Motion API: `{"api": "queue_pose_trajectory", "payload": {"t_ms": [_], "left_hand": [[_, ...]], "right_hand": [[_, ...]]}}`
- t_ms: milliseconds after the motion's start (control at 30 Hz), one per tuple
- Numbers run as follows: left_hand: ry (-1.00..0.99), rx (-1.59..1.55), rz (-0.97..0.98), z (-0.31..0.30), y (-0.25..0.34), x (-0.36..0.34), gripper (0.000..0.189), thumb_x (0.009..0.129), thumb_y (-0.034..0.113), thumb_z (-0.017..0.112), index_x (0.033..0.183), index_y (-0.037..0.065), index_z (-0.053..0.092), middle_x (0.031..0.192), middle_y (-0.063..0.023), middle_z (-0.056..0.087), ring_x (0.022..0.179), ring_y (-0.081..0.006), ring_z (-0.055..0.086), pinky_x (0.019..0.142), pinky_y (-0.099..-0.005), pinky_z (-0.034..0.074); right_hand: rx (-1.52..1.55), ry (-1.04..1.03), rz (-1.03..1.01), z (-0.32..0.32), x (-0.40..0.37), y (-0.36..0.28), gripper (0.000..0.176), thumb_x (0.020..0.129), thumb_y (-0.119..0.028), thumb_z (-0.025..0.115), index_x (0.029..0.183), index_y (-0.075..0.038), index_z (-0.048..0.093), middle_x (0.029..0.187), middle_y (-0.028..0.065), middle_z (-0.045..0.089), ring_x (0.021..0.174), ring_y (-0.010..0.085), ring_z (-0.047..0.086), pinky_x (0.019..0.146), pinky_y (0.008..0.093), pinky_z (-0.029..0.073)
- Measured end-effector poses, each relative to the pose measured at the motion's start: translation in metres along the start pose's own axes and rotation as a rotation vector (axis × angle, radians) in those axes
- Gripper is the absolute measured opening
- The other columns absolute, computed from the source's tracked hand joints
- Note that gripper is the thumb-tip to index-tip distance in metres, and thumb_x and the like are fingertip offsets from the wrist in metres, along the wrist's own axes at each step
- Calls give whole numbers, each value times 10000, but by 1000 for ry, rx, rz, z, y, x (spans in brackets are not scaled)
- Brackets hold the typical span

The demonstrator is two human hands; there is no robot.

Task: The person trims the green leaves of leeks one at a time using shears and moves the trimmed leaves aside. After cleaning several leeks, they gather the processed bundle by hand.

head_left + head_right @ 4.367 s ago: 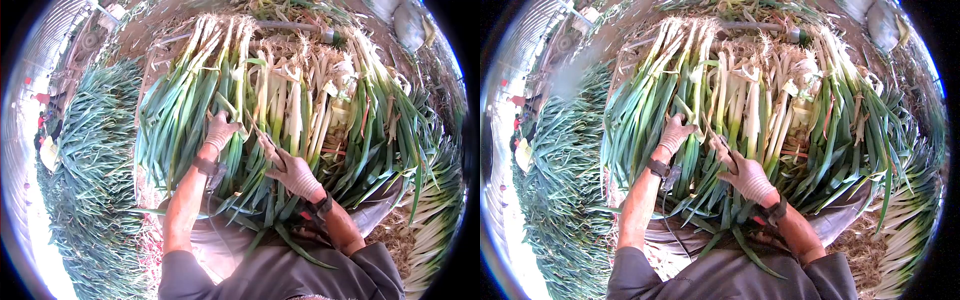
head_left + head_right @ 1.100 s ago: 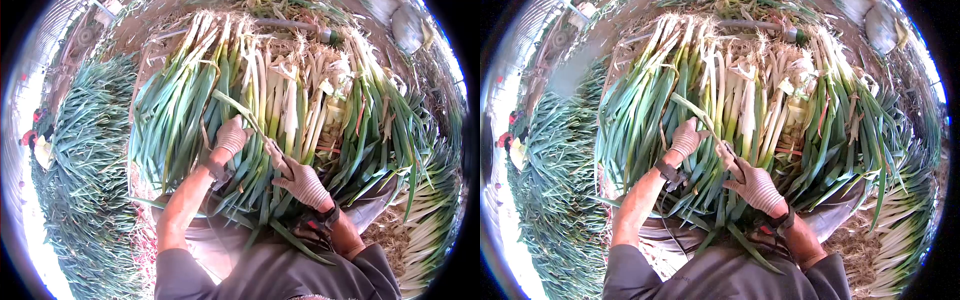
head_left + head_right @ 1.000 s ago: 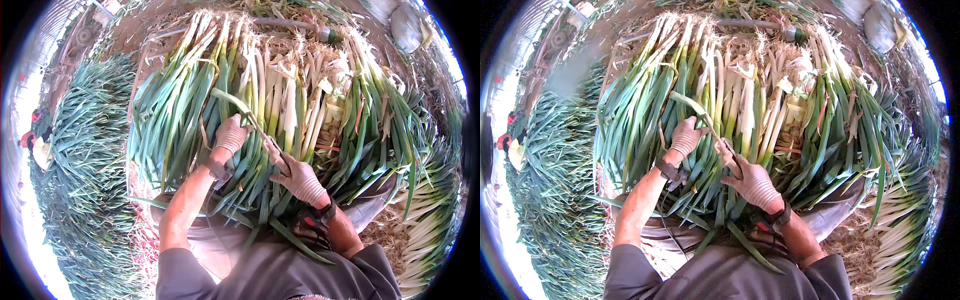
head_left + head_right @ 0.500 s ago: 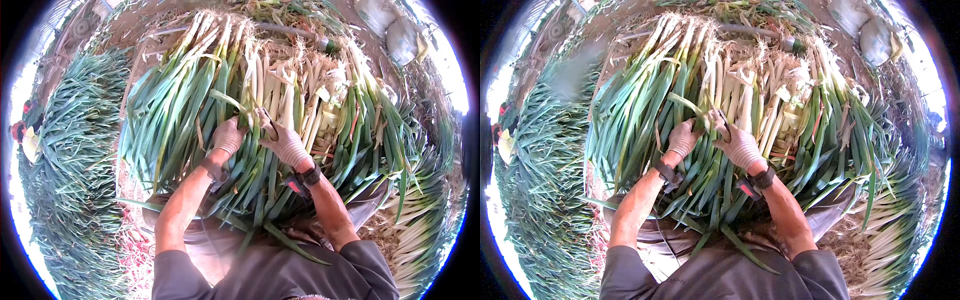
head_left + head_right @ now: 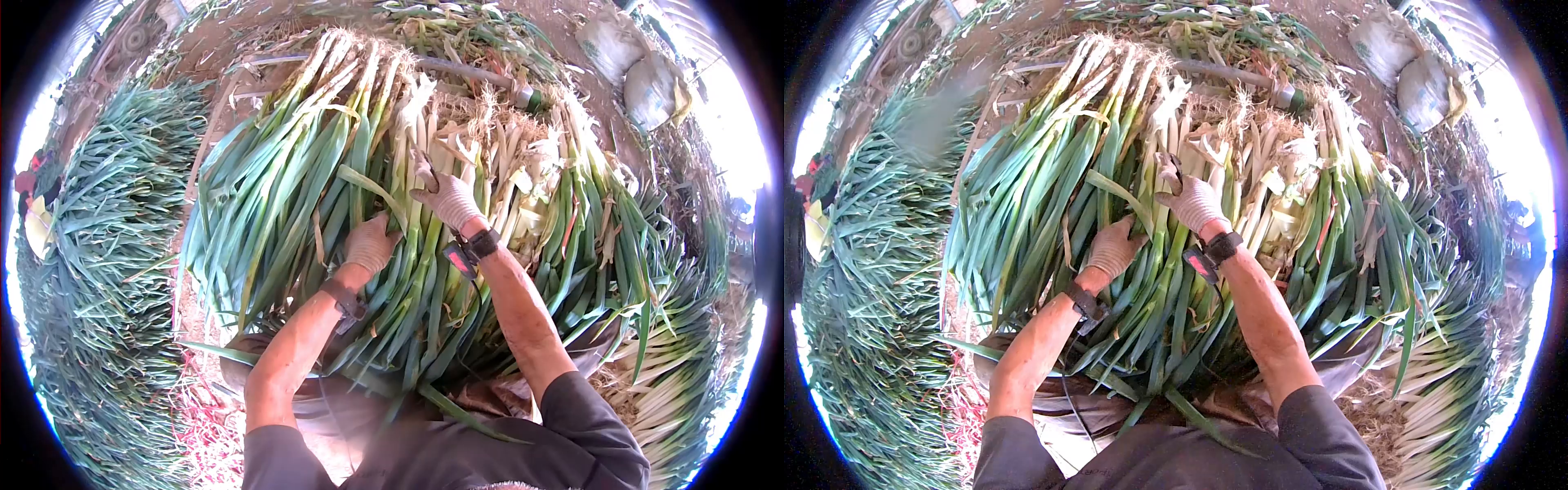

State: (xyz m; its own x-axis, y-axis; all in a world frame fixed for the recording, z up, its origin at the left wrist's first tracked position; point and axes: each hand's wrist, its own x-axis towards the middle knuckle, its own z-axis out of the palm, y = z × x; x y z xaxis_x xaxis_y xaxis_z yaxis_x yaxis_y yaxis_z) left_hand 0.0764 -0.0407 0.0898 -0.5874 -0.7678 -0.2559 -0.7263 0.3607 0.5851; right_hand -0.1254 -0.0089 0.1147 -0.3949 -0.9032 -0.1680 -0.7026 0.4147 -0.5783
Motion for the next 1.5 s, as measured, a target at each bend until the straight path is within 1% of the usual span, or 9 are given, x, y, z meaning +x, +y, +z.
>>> {"api": "queue_pose_trajectory", "payload": {"t_ms": [367,500,733,867,967,1133,1300,1333,1500], "left_hand": [[-101,30,-23,7,-11,16,362,926,338,657,1155,59,637,1047,-212,709,1015,-411,669,869,-506,531],[-96,-54,34,12,-21,25,365,902,307,682,1126,22,637,1055,-239,695,1037,-419,654,886,-501,519],[-166,-252,203,21,-28,37,325,848,190,671,1095,-21,666,1060,-278,671,1025,-433,640,914,-464,501],[-253,-256,274,37,-1,39,309,836,162,655,1095,-4,685,1029,-266,679,992,-397,657,920,-431,502],[-265,-402,405,54,32,26,293,866,142,641,1126,17,690,1041,-252,687,1017,-368,657,948,-414,495],[-241,-275,409,63,80,12,255,887,192,677,1066,11,690,1059,-249,683,1009,-415,648,892,-466,512],[-257,-213,474,54,79,20,300,858,219,646,1064,7,700,1002,-267,688,976,-457,651,866,-490,521],[-303,-232,387,45,76,21,298,864,239,632,1040,12,711,981,-267,688,961,-457,655,864,-488,525],[-335,234,138,1,86,9,332,884,304,651,1090,54,728,1063,-208,719,1000,-373,699,897,-457,552]], "right_hand": [[60,67,-7,13,59,17,620,806,-544,751,1126,-20,666,988,204,721,948,353,695,856,428,518],[172,122,-133,14,71,20,594,838,-397,787,1267,-38,589,966,161,686,892,279,658,819,380,505],[138,-126,-21,-32,46,2,620,847,-431,793,1239,11,606,945,157,677,864,206,633,820,352,512],[250,-159,50,-53,20,12,797,878,-430,767,1487,-51,419,1085,120,680,907,205,649,861,335,534],[219,-139,355,-87,-25,9,592,899,-386,750,1353,-46,584,967,97,699,824,186,645,806,326,540],[261,134,249,-97,-86,44,361,886,-263,763,1010,57,650,746,70,622,676,163,512,677,364,476],[175,-10,427,-96,-148,4,415,875,-261,792,1093,56,636,782,79,625,720,137,508,694,328,482],[358,28,190,-78,-166,13,501,862,-262,809,1189,55,601,838,107,633,766,141,522,737,314,497],[342,-21,147,-53,-165,14,513,868,-304,785,1168,66,595,808,172,622,736,202,545,741,353,504]]}}
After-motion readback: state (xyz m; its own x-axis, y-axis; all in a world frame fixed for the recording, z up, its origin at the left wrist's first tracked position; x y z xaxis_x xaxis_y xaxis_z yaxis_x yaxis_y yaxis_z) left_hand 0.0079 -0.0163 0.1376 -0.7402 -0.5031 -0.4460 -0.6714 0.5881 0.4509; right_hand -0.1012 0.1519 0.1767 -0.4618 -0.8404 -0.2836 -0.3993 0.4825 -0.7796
